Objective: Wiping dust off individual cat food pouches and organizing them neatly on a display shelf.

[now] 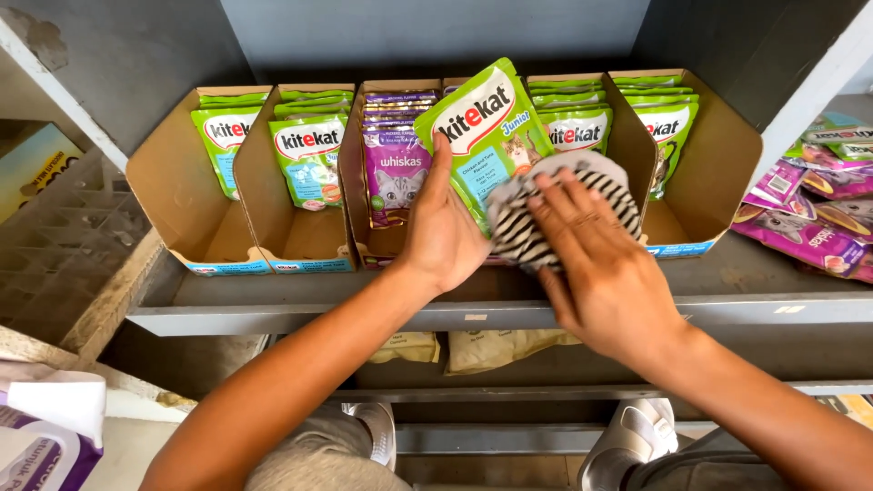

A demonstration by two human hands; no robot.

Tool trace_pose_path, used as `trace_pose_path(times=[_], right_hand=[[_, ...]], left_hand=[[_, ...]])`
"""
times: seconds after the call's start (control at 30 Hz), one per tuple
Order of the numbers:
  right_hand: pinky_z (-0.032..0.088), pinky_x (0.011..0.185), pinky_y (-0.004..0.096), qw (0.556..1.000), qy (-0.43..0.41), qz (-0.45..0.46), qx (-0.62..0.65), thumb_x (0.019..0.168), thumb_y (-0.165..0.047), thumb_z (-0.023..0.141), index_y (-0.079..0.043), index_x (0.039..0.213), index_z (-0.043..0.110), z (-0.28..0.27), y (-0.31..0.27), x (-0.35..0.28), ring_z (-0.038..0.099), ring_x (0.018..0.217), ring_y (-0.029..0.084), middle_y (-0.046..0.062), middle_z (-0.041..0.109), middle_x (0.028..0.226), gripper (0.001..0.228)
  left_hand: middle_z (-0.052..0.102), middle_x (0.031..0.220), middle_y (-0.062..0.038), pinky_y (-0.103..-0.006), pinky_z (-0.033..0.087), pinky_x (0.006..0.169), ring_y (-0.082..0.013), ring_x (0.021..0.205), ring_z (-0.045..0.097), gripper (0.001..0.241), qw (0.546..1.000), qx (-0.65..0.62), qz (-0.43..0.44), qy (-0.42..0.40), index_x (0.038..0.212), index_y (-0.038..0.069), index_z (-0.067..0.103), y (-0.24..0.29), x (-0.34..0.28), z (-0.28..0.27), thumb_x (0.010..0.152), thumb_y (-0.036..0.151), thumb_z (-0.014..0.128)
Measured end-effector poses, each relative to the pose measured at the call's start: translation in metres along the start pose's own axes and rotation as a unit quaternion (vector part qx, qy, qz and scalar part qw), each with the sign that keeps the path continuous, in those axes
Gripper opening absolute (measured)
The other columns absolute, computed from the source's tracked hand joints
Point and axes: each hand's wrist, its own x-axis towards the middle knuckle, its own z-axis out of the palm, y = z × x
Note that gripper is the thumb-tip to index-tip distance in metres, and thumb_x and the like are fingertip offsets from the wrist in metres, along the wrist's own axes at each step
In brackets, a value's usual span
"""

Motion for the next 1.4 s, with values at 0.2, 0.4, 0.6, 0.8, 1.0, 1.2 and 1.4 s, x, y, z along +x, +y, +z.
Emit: trace_pose_path(times=[0.2,0.4,0.6,0.8,1.0,1.2,1.4], right_hand=[[0.038,0.121,0.049,0.997,-0.038,-0.067,0.025,0.078,-0.011,0.071,0.009,0.137,0.055,-0.006,-0.01,0.0,0.044,0.149,0.038,0.021,0.05,0.155,0.065],[0.037,0.123,0.05,0.999,-0.014,-0.049,0.018,0.076,-0.007,0.073,0.015,0.137,0.051,-0.004,-0.007,0.001,0.045,0.147,0.043,0.029,0.048,0.155,0.068],[0.036,0.122,0.05,0.999,0.0,-0.008,-0.051,0.084,-0.009,0.069,0.015,0.143,0.051,-0.001,0.0,-0.002,0.045,0.148,0.042,0.03,0.049,0.156,0.066],[0.038,0.121,0.047,0.991,-0.048,-0.121,-0.021,0.08,-0.011,0.066,0.01,0.138,0.055,-0.001,-0.011,-0.005,0.046,0.147,0.037,0.023,0.051,0.154,0.063],[0.034,0.124,0.052,0.999,0.014,-0.003,-0.03,0.081,-0.003,0.07,0.014,0.141,0.052,-0.011,0.013,0.001,0.043,0.149,0.042,0.03,0.048,0.156,0.065],[0.036,0.128,0.063,0.993,0.113,-0.005,0.016,0.077,0.007,0.068,0.015,0.14,0.05,-0.026,0.024,-0.002,0.036,0.152,0.055,0.034,0.039,0.157,0.066],[0.028,0.127,0.055,0.994,-0.019,-0.101,-0.022,0.083,-0.032,0.074,-0.004,0.147,0.053,0.002,0.025,-0.004,0.035,0.153,0.039,0.018,0.041,0.162,0.073]], left_hand=[[0.068,0.133,-0.011,-0.0332,0.052,0.088,-0.0203,0.11,0.068,0.063,0.982,0.103,0.017,0.161,0.144,0.009,0.055,0.001,-0.002,0.011,0.102,0.054,0.043],[0.061,0.143,-0.012,-0.0498,0.044,0.106,-0.0266,0.125,0.059,0.065,0.995,0.051,0.027,0.085,0.147,0.009,0.052,-0.003,0.005,-0.002,0.104,0.056,0.044],[0.063,0.141,-0.012,-0.0454,0.047,0.101,-0.0238,0.12,0.063,0.064,1.0,0.02,-0.008,0.01,0.148,0.01,0.052,0.001,-0.001,0.002,0.106,0.059,0.046],[0.071,0.127,-0.014,-0.029,0.059,0.076,-0.0218,0.1,0.072,0.068,0.99,0.09,-0.031,0.109,0.144,0.003,0.055,0.005,-0.007,0.015,0.104,0.056,0.043],[0.071,0.117,-0.01,-0.028,0.051,0.074,-0.0129,0.088,0.065,0.058,1.0,0.017,-0.01,0.017,0.141,0.006,0.056,0.006,-0.003,0.005,0.108,0.053,0.045],[0.063,0.138,-0.014,-0.0389,0.054,0.098,-0.0211,0.114,0.066,0.054,0.998,0.046,-0.019,-0.033,0.15,0.003,0.049,0.001,-0.007,0.014,0.113,0.042,0.044],[0.059,0.141,-0.017,-0.0483,0.059,0.091,-0.0313,0.123,0.062,0.095,0.987,0.139,-0.052,-0.055,0.155,0.005,0.043,-0.003,-0.01,0.012,0.094,0.076,0.028]])
